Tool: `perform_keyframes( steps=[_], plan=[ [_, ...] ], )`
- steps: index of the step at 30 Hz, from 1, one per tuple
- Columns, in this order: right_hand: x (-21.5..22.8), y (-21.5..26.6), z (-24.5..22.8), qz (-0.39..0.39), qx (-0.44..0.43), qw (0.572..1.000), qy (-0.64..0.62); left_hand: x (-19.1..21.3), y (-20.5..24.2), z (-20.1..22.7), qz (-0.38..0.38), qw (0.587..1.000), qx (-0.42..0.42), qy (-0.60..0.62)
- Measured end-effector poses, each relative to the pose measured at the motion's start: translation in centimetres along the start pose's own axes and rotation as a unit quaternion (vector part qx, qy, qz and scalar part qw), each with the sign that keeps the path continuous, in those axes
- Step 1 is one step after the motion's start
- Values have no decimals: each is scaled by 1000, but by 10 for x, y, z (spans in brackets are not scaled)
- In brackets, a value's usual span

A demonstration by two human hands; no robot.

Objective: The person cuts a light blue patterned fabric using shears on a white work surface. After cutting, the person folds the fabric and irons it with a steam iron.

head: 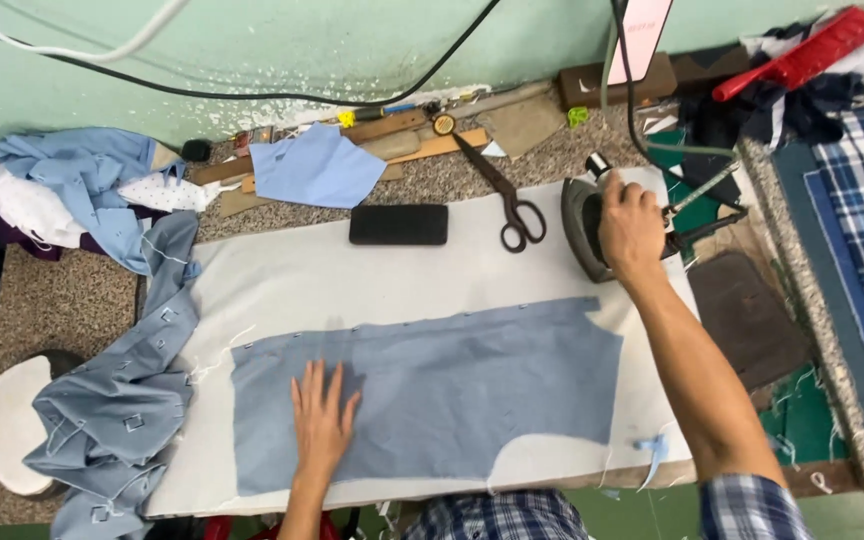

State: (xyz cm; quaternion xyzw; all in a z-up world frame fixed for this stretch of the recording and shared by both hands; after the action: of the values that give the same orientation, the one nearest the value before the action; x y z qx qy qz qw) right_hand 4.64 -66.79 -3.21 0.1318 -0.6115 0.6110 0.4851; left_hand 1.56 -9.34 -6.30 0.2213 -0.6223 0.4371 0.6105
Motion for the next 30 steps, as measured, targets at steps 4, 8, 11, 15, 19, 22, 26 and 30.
perform_keyframes(
  steps=[4,8,11,15,19,22,26,30],
  plan=[
    [-29,-18,8,-13,25,1000,0,-15,27,22,-7,1000,4,-15],
    [-30,-21,11,-61,21,995,-80,-21,33,19,7,999,27,-29],
    [25,0,-3,21,30,974,-224,-18,22,3,28,998,43,-47],
    [55,115,-59,-42,-17,948,-316,-30,0,-31,31,995,62,-75],
    [47,172,-80,-237,19,946,-222,-47,-25,-52,-55,993,82,-72],
    [36,180,-77,-353,-1,924,-148,-59,-38,-63,-170,977,121,-43],
    [58,176,-118,-237,-28,952,-193,-58,-49,-64,-206,970,124,-24],
    [83,201,-177,-185,-13,933,-308,-58,-49,-59,-188,975,115,13]
  ],
)
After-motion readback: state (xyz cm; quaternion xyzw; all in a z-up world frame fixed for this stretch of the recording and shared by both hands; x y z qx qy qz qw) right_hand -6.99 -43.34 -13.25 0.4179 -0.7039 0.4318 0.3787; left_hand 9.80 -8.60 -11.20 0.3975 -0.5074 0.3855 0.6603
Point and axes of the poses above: each hand's wrist, its own y-axis away from the middle knuckle, its own x-axis out of the back of the hand, z = x × y, the point moved 5 cm from there along -y, towards the middle knuckle, and after that the axes turned 4 degrees about -x, right-handed, at the moved point
